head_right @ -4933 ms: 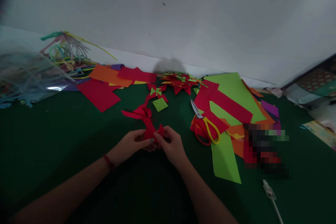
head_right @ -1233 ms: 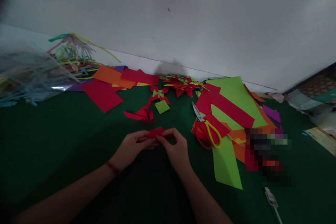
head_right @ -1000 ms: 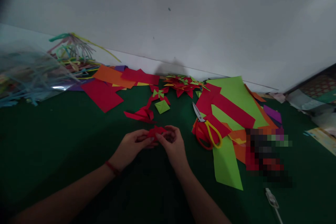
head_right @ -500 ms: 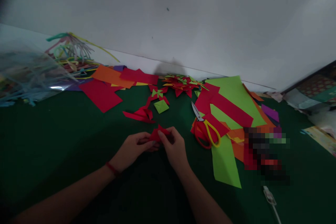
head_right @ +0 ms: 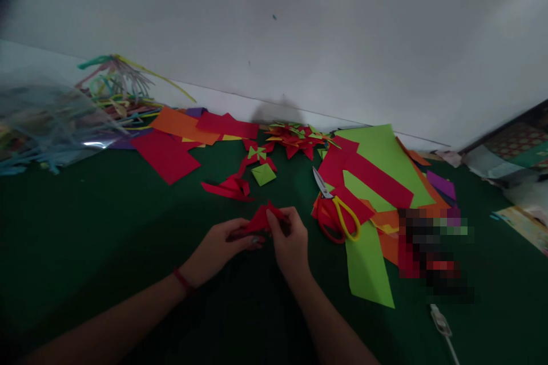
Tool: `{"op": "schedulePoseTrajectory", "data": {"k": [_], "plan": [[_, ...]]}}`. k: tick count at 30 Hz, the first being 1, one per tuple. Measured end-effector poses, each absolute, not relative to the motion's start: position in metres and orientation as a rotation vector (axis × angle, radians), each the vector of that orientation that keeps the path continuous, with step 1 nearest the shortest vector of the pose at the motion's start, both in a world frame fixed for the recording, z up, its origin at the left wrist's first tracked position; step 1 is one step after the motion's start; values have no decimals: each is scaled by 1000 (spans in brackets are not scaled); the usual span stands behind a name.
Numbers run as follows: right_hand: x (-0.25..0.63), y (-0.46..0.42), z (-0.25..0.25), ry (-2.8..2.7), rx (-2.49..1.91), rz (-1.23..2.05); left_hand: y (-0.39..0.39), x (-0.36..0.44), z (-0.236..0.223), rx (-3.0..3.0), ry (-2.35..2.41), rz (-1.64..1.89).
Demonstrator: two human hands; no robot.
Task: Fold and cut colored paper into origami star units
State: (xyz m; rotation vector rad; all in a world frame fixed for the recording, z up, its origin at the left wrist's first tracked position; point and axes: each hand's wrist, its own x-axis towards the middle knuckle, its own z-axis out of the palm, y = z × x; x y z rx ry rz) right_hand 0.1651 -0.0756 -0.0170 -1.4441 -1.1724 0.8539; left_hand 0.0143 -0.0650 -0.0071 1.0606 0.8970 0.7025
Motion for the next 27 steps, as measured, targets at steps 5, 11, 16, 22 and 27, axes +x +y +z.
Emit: {"op": "schedulePoseTrajectory", "data": {"k": [5, 11, 16, 22, 27], "plan": [[162, -79, -19, -1235, -1448, 810, -65, 16, -8, 1022, 898, 764], [157, -82, -20, -1244, -1470, 685, -65, 17, -6, 961, 905, 737], [156, -84, -21, -1253, -1452, 675, -65, 16, -5, 1010, 873, 728], [155, -83, -18, -1204, -1403, 861, -65, 14, -2, 1122, 922, 705], [157, -80, -15, -1122, -1362, 1122, -64, 14, 1, 1161, 919, 710]]}}
